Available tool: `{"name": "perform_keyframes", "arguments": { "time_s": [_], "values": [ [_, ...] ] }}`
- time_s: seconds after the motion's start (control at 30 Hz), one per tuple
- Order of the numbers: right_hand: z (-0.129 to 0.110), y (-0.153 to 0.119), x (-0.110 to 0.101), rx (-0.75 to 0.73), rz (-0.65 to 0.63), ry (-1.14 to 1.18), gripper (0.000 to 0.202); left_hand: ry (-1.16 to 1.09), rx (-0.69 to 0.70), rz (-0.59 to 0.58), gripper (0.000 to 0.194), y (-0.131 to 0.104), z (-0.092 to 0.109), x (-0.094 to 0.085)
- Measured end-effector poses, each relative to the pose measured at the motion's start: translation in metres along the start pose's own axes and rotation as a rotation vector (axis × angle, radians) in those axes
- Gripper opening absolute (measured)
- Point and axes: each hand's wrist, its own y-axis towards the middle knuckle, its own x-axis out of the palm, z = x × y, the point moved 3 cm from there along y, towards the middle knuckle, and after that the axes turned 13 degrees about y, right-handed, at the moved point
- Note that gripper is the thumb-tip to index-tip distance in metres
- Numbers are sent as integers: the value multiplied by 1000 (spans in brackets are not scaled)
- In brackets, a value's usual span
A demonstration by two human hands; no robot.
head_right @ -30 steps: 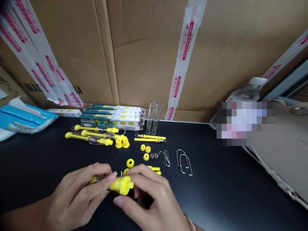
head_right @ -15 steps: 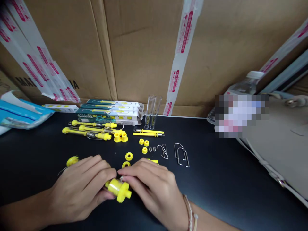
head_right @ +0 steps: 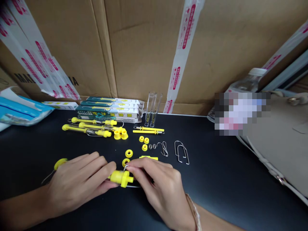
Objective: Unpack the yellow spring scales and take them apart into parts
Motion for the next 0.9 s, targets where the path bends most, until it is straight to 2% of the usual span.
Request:
{"name": "perform_keyframes", "arguments": {
  "time_s": [0.1, 0.17, 0.33, 0.4, 0.47, 0.53, 0.6, 0.67, 0.73, 0.8, 0.9],
  "values": [
    [4, -2, 1, 82, -14, 61, 9, -2, -28, 2, 32, 2, 0, 0],
    [8, -3, 3, 189, -29, 154, 8, -4, -43, -6, 32, 4, 0, 1],
    [16, -3, 10, 551, -48, 629, 19, -16, -106, 4, 33, 6, -1, 0],
    [19, -4, 14, 655, -58, 802, 26, -29, -127, 10, 34, 7, -2, 0],
    [21, -5, 17, 701, -59, 871, 36, -41, -130, 11, 34, 7, -3, 1],
    [23, -5, 15, 638, 0, 801, 39, -31, -129, 13, 32, 6, -3, 1],
    [21, -4, 10, 468, 58, 580, 27, -15, -131, 15, 31, 4, -2, 2],
    [16, -4, 5, 285, 31, 300, 13, -2, -136, 20, 30, 3, -2, 2],
    [10, -4, 4, 130, -48, 64, 1, 4, -142, 26, 30, 2, -1, 3],
    [5, -4, 3, 1, -57, -127, 5, 8, -150, 30, 29, 2, -1, 4],
    [0, -5, 6, -122, 9, -307, 5, 1, -143, 4, 31, 2, 0, 4]
  ]
}}
